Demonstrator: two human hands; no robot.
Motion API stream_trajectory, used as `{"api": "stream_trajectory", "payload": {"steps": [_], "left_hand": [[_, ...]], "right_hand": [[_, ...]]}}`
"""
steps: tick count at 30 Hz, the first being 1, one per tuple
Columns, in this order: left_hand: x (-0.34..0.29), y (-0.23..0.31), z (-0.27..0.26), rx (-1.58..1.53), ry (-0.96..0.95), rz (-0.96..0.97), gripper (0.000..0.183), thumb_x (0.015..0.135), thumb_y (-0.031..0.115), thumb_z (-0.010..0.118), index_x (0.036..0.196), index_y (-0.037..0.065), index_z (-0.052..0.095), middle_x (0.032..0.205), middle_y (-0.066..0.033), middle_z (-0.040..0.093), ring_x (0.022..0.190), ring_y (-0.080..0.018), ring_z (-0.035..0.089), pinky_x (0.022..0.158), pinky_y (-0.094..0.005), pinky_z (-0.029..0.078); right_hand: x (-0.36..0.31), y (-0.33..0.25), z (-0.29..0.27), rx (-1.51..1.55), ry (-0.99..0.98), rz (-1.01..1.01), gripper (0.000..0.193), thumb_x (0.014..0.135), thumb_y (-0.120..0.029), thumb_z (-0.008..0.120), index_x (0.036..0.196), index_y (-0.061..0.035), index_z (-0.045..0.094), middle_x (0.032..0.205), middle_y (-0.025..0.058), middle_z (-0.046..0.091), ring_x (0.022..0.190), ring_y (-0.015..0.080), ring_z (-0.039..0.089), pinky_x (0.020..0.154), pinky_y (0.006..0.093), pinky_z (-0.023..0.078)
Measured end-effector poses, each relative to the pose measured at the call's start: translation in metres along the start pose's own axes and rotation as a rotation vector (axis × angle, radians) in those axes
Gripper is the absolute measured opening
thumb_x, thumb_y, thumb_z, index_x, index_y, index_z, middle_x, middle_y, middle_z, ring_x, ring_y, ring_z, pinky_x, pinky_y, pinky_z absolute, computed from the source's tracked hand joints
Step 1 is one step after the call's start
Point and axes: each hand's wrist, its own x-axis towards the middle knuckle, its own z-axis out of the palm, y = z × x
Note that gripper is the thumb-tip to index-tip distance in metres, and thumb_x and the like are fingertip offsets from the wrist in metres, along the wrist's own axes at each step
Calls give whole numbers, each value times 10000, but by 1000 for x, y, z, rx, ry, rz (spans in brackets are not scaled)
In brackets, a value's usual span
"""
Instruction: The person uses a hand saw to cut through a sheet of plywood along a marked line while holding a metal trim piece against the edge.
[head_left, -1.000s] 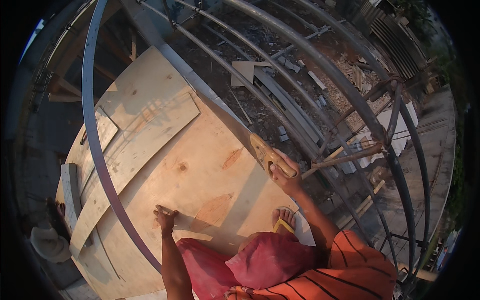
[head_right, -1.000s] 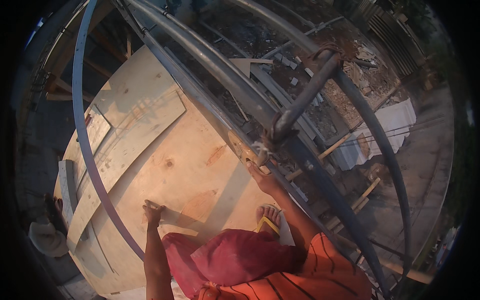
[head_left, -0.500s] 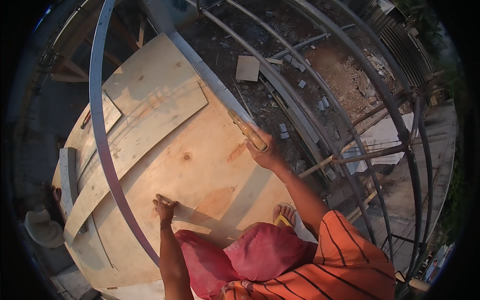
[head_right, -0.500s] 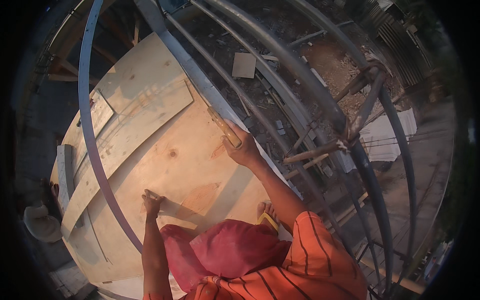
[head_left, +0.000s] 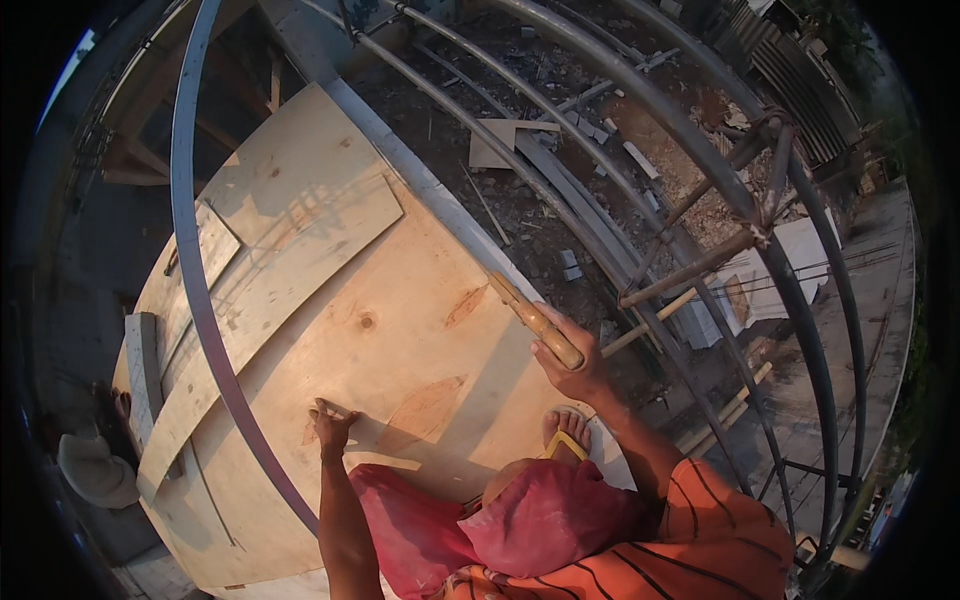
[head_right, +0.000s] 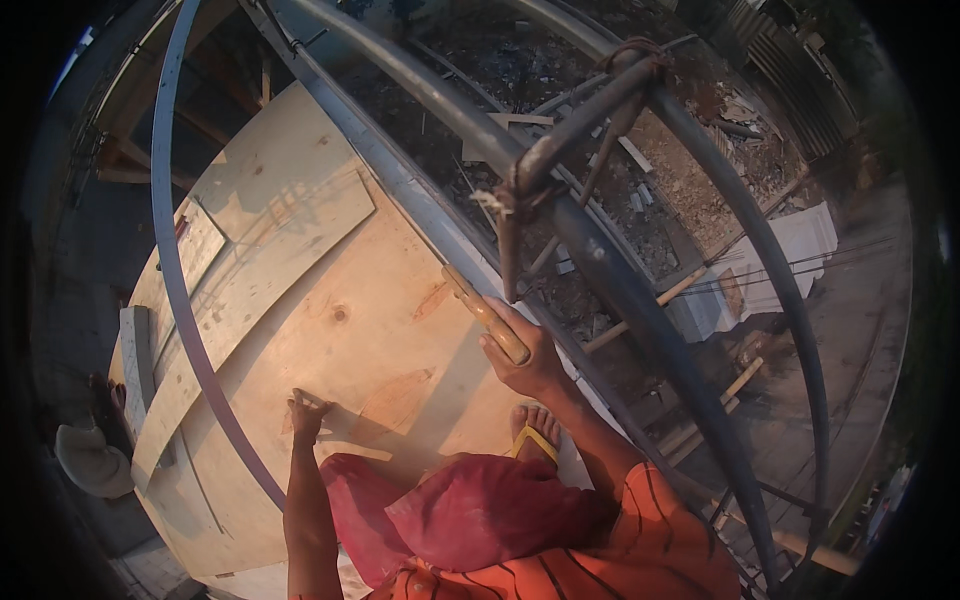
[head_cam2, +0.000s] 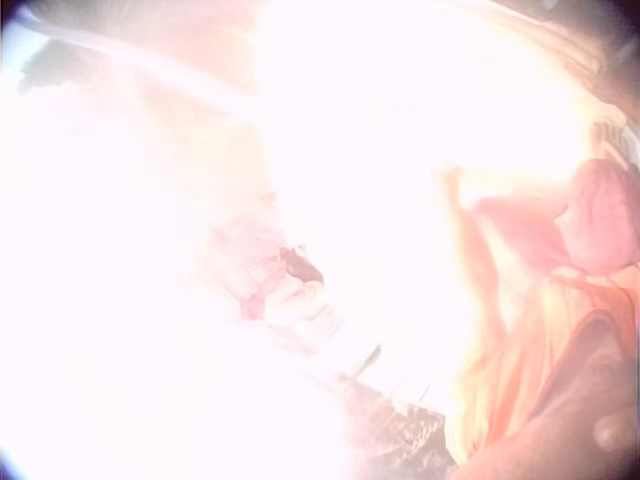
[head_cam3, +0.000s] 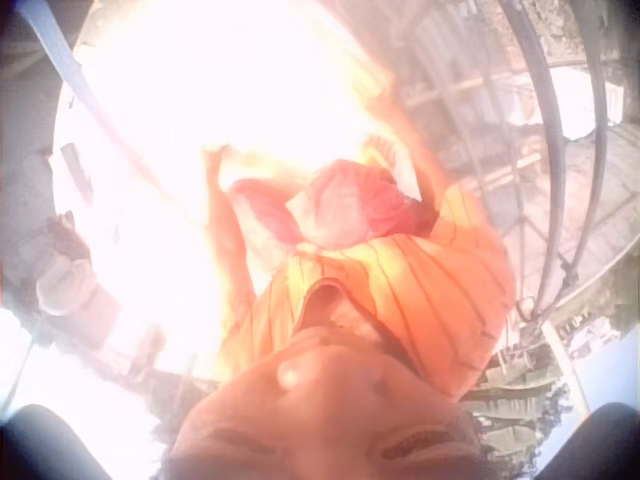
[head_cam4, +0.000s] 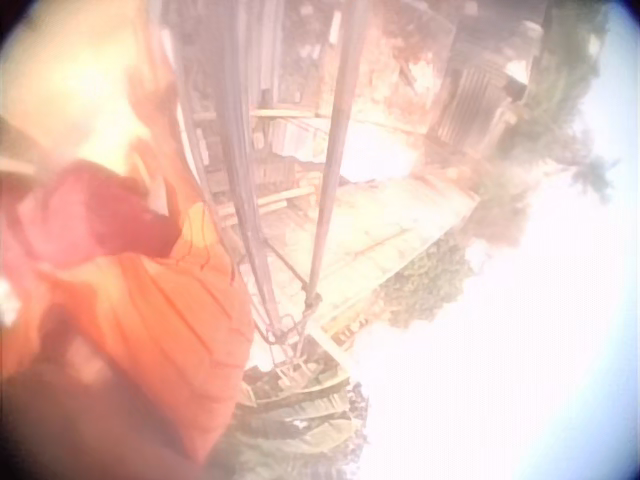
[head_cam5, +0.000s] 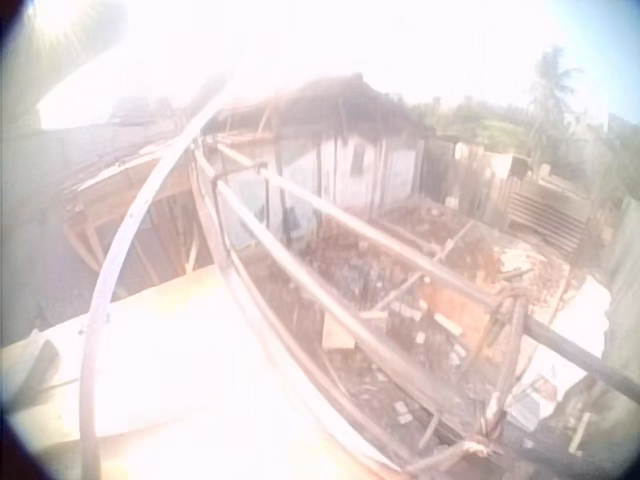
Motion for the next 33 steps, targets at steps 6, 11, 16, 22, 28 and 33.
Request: {"api": "stream_trajectory", "payload": {"steps": [6,11,16,22,28,33], "left_hand": [[-7,15,12,-78,30,-19,1189,573,229,926,1521,-4,247,1472,-315,306,1247,-440,500,1026,-444,471],[0,19,14,-31,-38,-25,1174,605,228,911,1536,25,225,1552,-348,175,1418,-473,280,1156,-475,305],[-14,-6,-6,66,48,-45,1202,600,218,918,1547,37,200,1559,-349,166,1453,-476,199,1179,-504,194],[-13,14,13,18,42,-49,1191,609,205,913,1548,39,199,1554,-320,206,1456,-461,194,1190,-508,145],[-8,-1,6,13,22,-42,1189,620,229,908,1548,31,191,1546,-318,224,1454,-461,197,1194,-511,135],[-18,7,4,86,41,-66,1187,622,222,905,1547,28,187,1555,-330,201,1453,-459,206,1191,-522,134]], "right_hand": [[42,56,43,-29,11,-106,519,861,-129,665,1350,-22,525,1127,249,670,1050,363,674,848,370,549],[173,70,100,5,46,1,433,891,-160,640,1295,-21,569,1118,245,668,1088,382,643,880,386,520],[37,32,48,46,-22,-72,491,876,-67,650,1343,8,523,1217,212,656,1175,323,627,969,369,496],[87,56,82,55,10,-61,492,873,-96,658,1340,-8,529,1187,240,652,1101,363,657,909,380,519],[136,58,104,69,-21,-55,473,893,-161,650,1322,1,537,1189,243,648,1119,383,636,920,373,508],[-5,21,13,-11,-32,-57,482,891,-41,625,1350,41,502,1248,221,631,1164,307,630,972,356,488]]}}
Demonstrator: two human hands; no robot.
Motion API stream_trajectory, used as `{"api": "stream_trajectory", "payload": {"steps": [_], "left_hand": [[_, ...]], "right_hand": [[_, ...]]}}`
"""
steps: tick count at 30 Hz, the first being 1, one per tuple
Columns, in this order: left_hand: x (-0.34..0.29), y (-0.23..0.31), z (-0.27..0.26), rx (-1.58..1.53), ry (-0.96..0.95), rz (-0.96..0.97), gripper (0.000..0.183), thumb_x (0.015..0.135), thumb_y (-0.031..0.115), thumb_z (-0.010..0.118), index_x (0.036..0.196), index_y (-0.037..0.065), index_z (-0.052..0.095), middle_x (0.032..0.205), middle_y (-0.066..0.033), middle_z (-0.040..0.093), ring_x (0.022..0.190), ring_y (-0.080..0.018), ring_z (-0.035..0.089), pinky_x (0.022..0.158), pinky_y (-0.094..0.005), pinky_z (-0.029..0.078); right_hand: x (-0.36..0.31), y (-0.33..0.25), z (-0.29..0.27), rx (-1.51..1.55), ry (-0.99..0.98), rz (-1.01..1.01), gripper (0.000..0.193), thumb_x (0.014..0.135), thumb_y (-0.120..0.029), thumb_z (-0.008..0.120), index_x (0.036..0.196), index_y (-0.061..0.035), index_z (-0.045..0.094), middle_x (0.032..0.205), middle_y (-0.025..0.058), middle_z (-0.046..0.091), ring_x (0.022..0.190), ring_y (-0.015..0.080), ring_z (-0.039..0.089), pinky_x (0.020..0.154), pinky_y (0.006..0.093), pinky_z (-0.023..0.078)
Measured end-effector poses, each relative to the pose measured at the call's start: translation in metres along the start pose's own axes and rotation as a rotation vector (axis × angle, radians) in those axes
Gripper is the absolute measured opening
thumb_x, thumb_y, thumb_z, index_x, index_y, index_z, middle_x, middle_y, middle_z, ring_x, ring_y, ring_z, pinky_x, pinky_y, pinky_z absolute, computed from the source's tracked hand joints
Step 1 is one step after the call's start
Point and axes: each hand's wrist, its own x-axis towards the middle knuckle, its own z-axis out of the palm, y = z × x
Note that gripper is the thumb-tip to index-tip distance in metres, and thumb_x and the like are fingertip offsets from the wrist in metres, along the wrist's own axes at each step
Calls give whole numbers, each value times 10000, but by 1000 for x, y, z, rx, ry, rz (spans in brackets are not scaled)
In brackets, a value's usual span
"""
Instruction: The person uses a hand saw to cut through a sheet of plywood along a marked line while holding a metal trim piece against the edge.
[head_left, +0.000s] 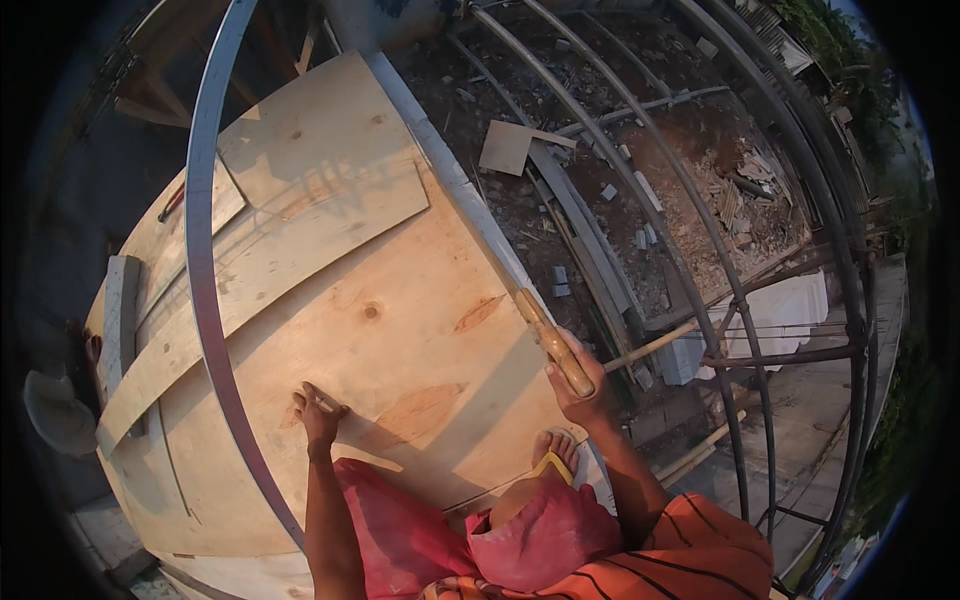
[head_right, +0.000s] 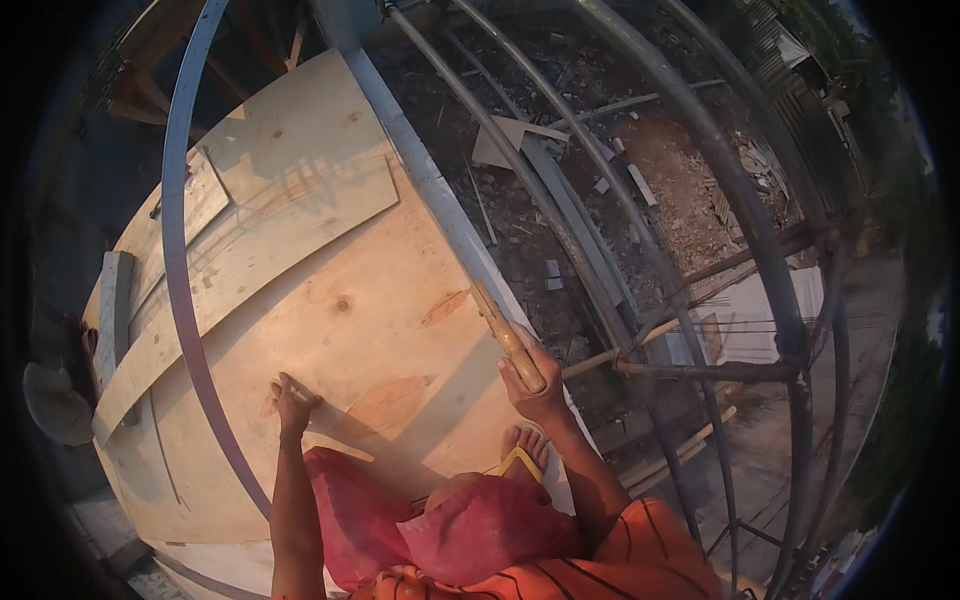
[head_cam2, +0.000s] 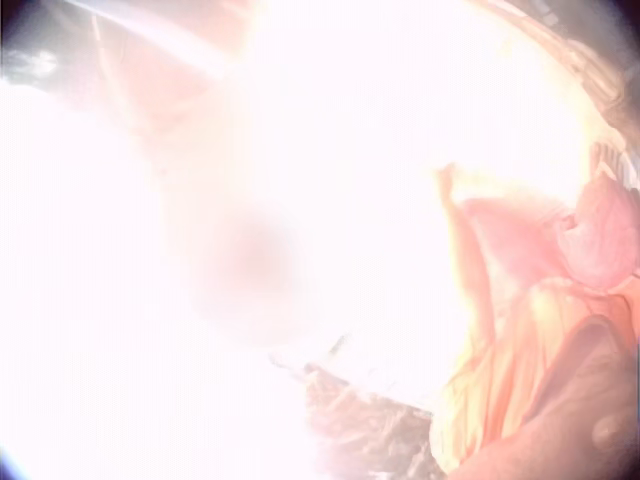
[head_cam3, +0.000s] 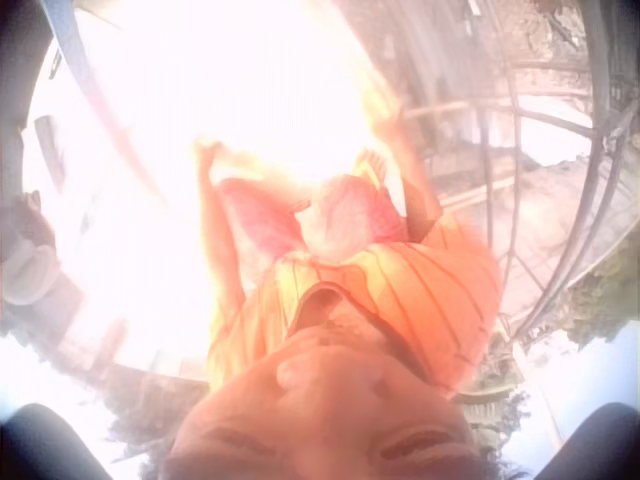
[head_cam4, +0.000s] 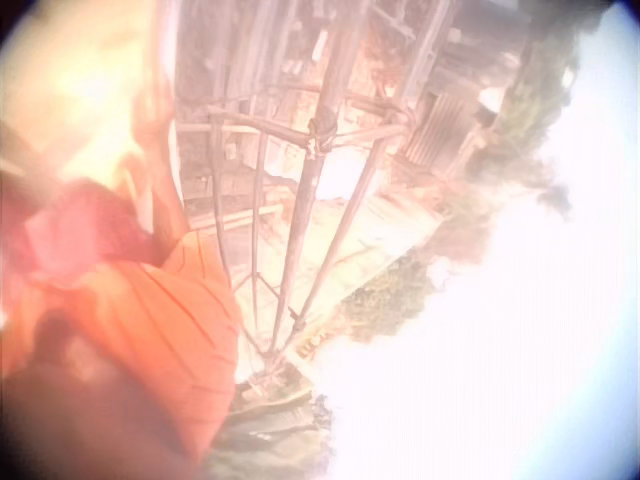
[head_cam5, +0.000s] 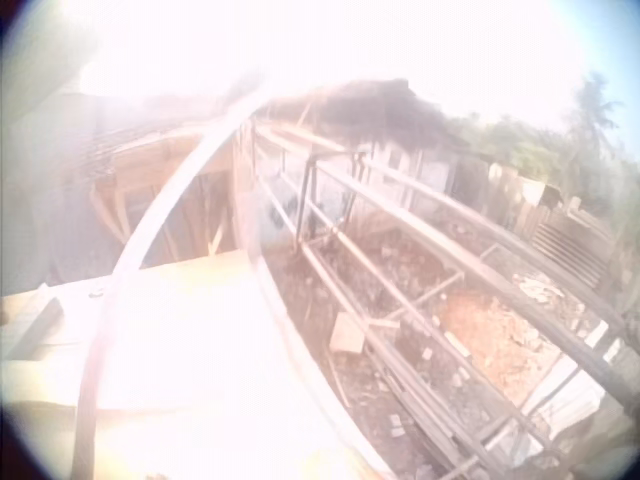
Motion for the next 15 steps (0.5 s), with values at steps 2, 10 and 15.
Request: {"api": "stream_trajectory", "payload": {"steps": [2,10,15], "left_hand": [[1,-7,6,-15,27,20,1175,629,207,900,1547,28,189,1550,-339,203,1452,-455,217,1189,-527,132],[8,-1,5,-30,38,29,1128,645,181,886,1536,20,214,1513,-353,269,1437,-426,281,1186,-564,90],[4,4,6,-75,54,42,1128,650,195,884,1530,-8,207,1515,-355,261,1457,-448,222,1183,-570,88]], "right_hand": [[23,12,14,50,4,-10,481,890,-55,633,1347,31,512,1226,223,640,1148,301,638,955,357,495],[127,24,64,62,1,24,463,898,-95,648,1334,12,532,1140,227,663,1069,279,665,890,355,510],[16,-27,0,-25,-19,45,488,900,-46,642,1363,23,504,1195,208,653,1095,252,651,921,346,504]]}}
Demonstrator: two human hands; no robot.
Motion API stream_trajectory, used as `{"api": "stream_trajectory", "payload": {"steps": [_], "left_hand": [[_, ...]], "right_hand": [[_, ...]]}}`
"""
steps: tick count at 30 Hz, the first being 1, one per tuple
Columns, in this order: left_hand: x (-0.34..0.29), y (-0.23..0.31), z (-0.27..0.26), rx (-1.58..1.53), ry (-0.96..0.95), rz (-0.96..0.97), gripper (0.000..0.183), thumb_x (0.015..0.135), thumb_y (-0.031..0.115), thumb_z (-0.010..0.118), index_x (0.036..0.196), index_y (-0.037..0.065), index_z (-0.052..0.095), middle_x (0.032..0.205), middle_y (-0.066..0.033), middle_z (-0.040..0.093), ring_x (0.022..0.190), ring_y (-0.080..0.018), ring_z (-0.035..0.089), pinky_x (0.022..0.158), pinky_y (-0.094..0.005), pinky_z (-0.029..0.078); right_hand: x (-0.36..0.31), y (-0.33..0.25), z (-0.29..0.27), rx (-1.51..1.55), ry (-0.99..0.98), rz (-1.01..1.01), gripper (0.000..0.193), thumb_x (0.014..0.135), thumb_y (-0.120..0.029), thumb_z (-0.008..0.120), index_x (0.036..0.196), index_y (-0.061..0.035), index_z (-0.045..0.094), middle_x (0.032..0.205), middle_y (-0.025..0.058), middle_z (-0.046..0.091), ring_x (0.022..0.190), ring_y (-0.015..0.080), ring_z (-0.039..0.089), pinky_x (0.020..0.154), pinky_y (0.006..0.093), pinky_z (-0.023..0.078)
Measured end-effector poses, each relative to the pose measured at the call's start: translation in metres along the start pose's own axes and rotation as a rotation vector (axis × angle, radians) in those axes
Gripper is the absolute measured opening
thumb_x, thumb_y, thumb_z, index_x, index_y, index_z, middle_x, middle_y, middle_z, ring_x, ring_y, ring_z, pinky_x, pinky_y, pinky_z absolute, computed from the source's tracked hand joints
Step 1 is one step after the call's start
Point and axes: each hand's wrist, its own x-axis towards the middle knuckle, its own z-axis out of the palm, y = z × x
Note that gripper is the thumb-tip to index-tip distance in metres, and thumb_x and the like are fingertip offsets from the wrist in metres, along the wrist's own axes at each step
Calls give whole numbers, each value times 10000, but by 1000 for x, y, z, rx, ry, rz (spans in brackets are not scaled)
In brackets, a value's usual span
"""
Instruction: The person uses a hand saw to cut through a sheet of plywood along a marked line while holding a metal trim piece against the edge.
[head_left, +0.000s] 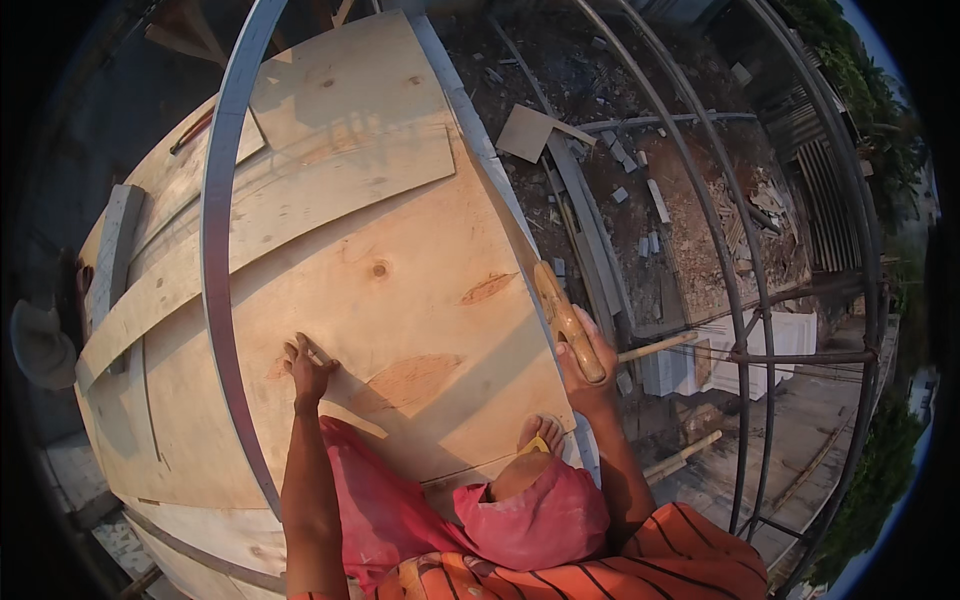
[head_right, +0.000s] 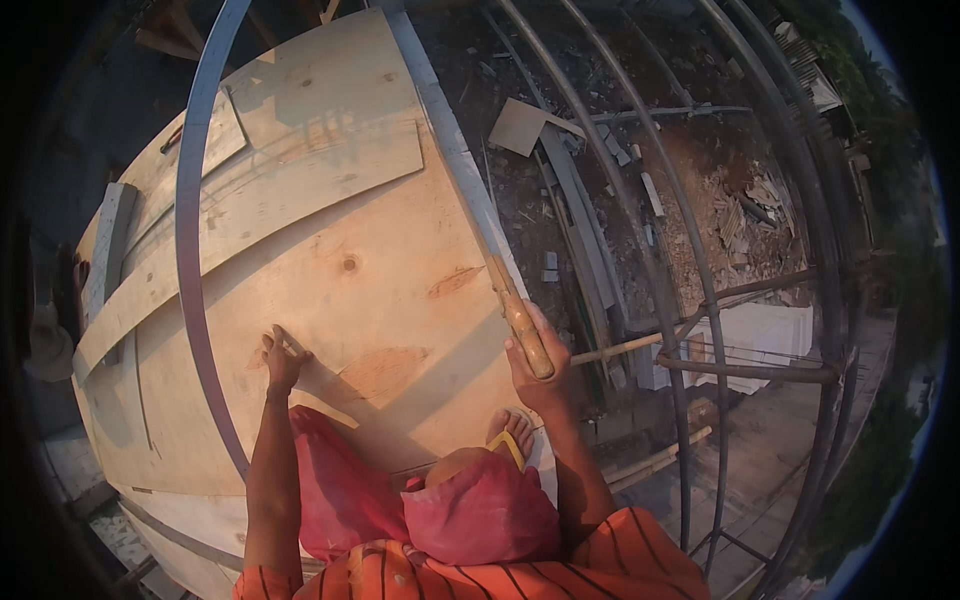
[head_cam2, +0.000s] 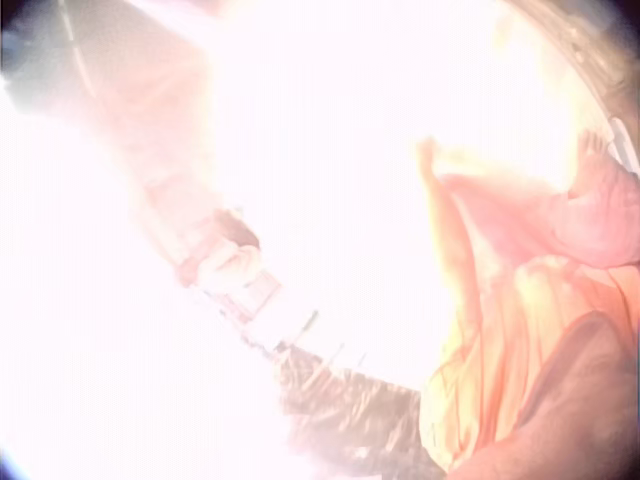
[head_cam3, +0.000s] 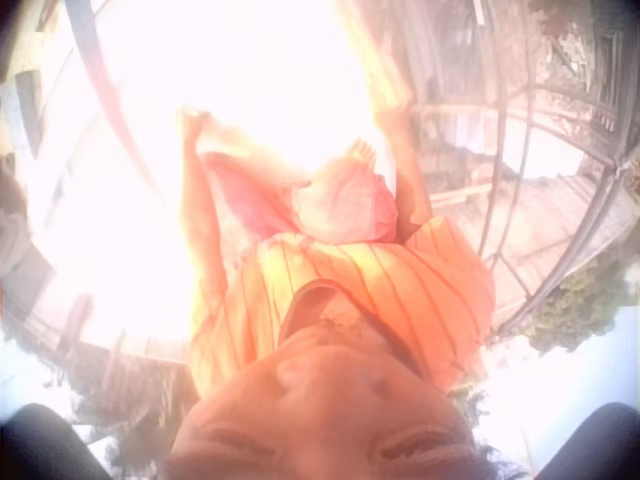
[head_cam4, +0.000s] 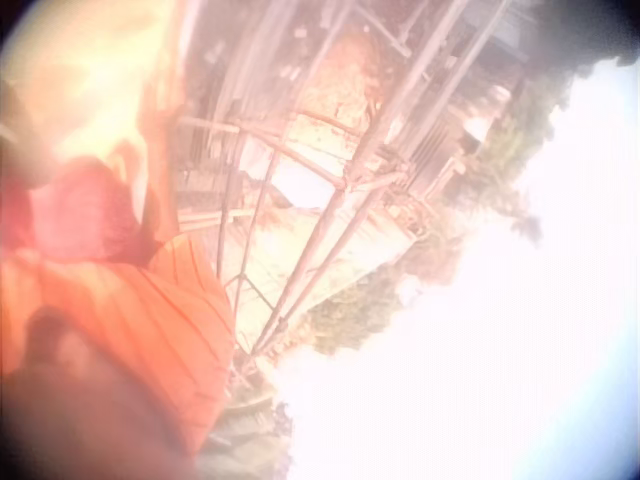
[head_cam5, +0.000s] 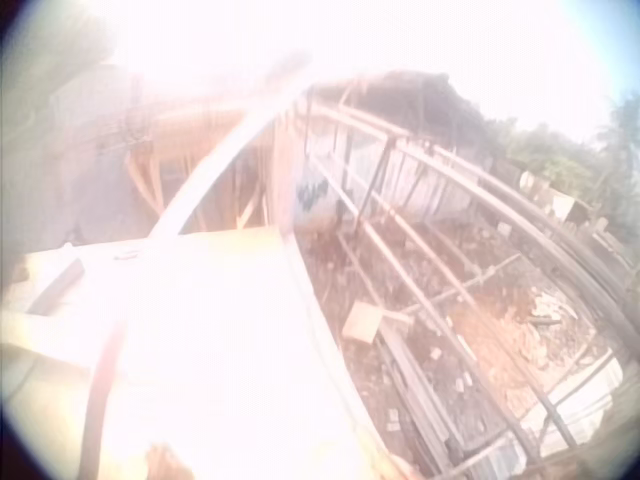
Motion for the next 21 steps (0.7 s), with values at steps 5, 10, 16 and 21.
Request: {"api": "stream_trajectory", "payload": {"steps": [5,10,16,21], "left_hand": [[5,14,-8,-2,-66,-53,1080,705,186,847,1550,44,189,1558,-322,212,1454,-482,196,1183,-547,198],[-78,208,31,-203,-279,623,755,847,146,698,1503,37,340,1518,-251,372,1431,-370,332,1167,-427,300],[-164,271,120,272,-554,1092,447,878,65,581,1321,119,591,1424,-89,538,1377,-299,430,1142,-504,323],[-218,277,211,562,-655,1316,414,881,149,543,1286,159,626,1357,-70,589,1373,-263,437,1173,-536,251]], "right_hand": [[0,-12,-1,59,7,5,491,893,-56,660,1358,12,518,1197,190,661,1092,209,644,909,320,503],[2,15,-40,145,-4,214,528,862,-101,692,1363,-31,541,1208,164,668,1099,185,640,931,310,495],[11,18,-44,78,-35,130,578,847,-127,705,1386,-33,519,1233,150,653,1105,175,621,957,301,479],[2,-3,-24,142,-237,247,664,844,-150,729,1440,-42,457,949,55,659,858,114,609,790,268,501]]}}
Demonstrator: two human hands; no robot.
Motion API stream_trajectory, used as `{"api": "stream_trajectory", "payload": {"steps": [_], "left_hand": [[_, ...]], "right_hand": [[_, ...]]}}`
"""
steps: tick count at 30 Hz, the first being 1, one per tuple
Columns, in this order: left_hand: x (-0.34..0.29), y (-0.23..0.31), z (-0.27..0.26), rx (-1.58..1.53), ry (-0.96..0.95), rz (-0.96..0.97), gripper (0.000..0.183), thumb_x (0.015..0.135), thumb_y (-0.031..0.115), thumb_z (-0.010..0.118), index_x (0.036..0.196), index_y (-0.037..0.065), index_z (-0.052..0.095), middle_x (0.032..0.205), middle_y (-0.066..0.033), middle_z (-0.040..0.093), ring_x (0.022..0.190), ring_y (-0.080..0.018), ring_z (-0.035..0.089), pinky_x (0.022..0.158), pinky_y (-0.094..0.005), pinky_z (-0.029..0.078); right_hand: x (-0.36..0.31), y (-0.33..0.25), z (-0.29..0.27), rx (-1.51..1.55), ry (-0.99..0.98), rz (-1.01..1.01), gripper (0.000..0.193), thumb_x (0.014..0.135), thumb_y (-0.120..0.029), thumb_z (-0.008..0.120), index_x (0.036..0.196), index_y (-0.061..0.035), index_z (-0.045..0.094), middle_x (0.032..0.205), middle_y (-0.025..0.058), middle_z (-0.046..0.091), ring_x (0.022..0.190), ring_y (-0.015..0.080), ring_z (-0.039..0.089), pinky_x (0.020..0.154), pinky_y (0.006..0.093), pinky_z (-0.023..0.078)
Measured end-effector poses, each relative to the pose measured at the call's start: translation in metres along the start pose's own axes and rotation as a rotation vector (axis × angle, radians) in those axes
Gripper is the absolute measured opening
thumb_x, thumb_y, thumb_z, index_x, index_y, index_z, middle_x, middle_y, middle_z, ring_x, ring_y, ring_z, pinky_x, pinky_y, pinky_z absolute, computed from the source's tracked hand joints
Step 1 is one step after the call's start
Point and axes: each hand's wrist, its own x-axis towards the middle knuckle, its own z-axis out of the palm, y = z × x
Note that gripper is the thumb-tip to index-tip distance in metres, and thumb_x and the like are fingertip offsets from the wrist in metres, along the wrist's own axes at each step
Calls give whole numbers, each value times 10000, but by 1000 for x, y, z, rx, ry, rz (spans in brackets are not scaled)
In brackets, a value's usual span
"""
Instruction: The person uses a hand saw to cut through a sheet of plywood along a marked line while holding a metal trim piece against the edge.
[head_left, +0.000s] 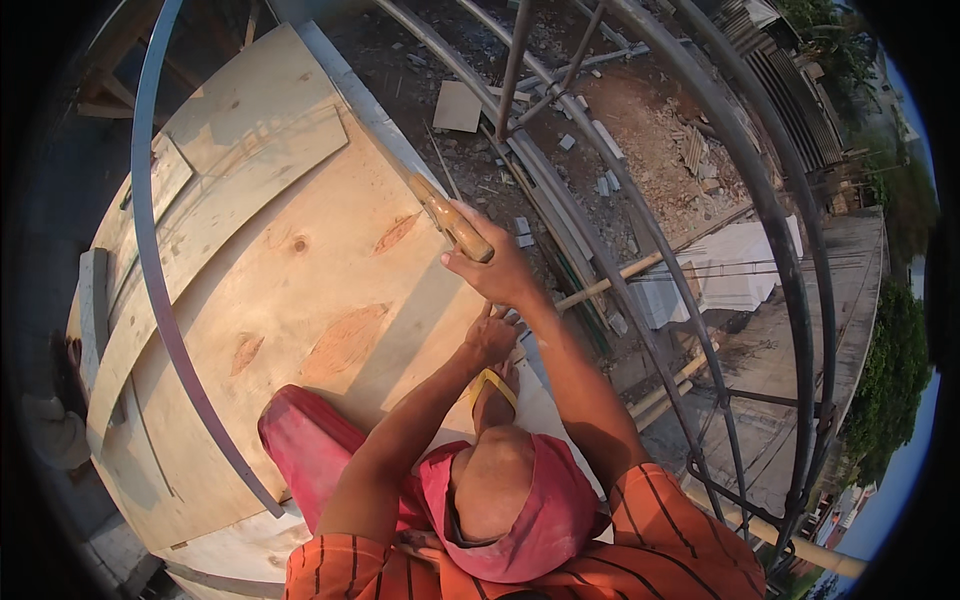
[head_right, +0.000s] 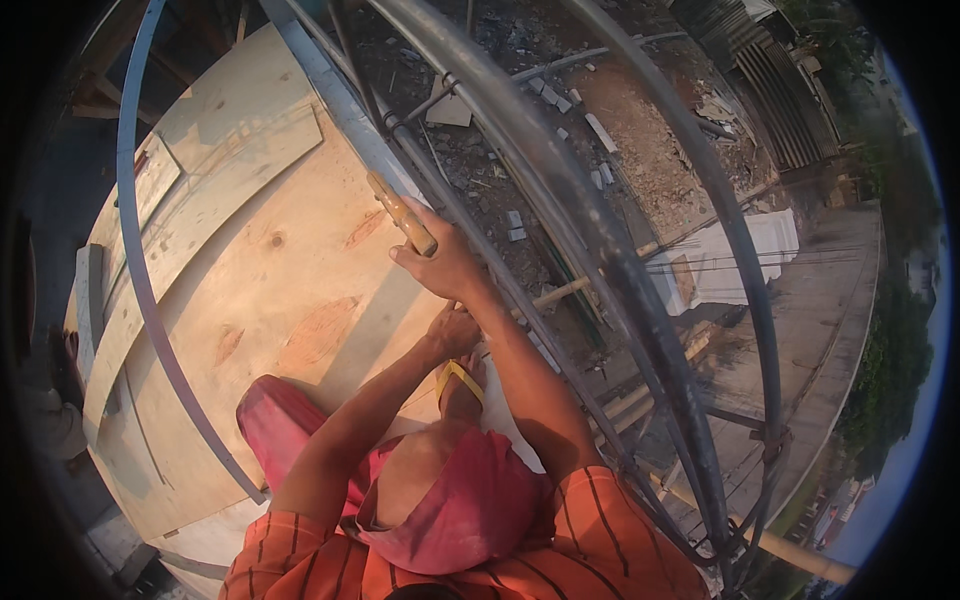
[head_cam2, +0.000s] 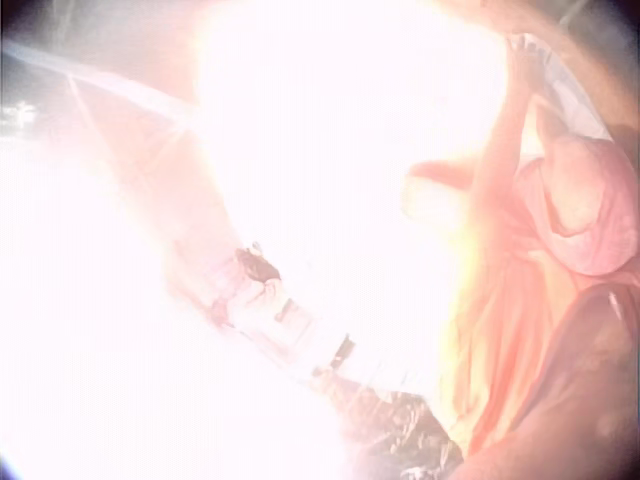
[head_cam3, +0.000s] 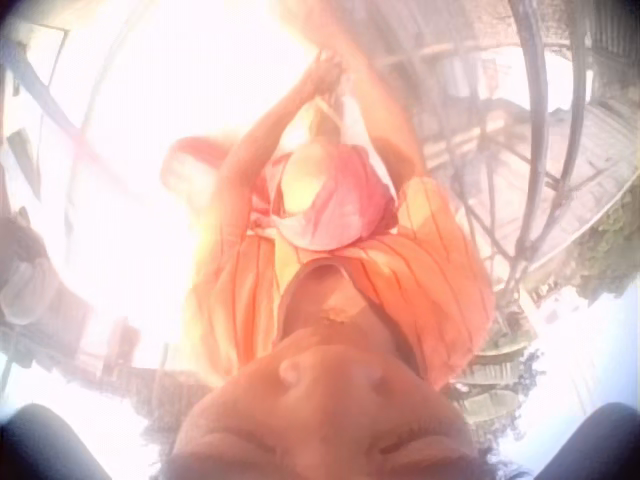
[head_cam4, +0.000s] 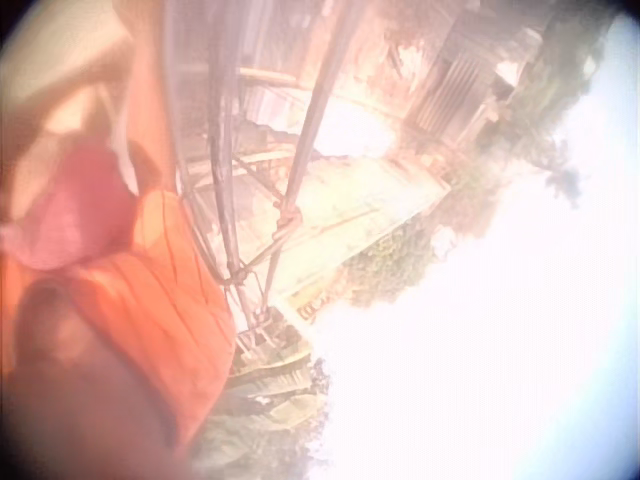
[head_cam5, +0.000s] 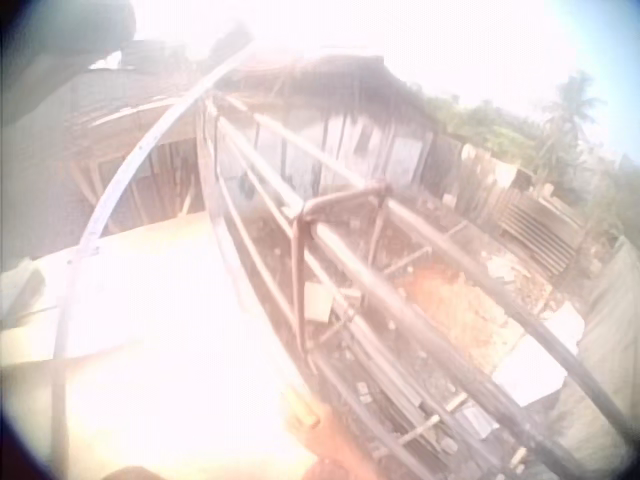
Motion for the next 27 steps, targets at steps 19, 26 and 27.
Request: {"api": "stream_trajectory", "payload": {"steps": [19,26,27], "left_hand": [[-147,-152,-51,-342,446,-917,899,755,175,777,1513,108,298,1566,-204,285,1478,-399,192,1170,-537,257],[-242,-222,-21,-557,349,-1049,1315,550,247,937,1558,38,119,1576,-347,63,1442,-565,52,1194,-525,201],[-241,-220,-19,-604,360,-1066,1326,547,251,940,1559,38,110,1575,-351,56,1443,-567,43,1193,-528,200]], "right_hand": [[-49,39,-3,-16,261,-250,466,917,-95,566,1351,63,508,1191,248,646,1110,286,643,946,349,485],[114,48,39,24,390,-321,409,953,-167,566,1296,55,562,1096,181,689,963,193,646,830,305,502],[129,42,45,25,380,-306,403,949,-165,573,1287,55,569,1095,184,690,959,195,647,827,305,502]]}}
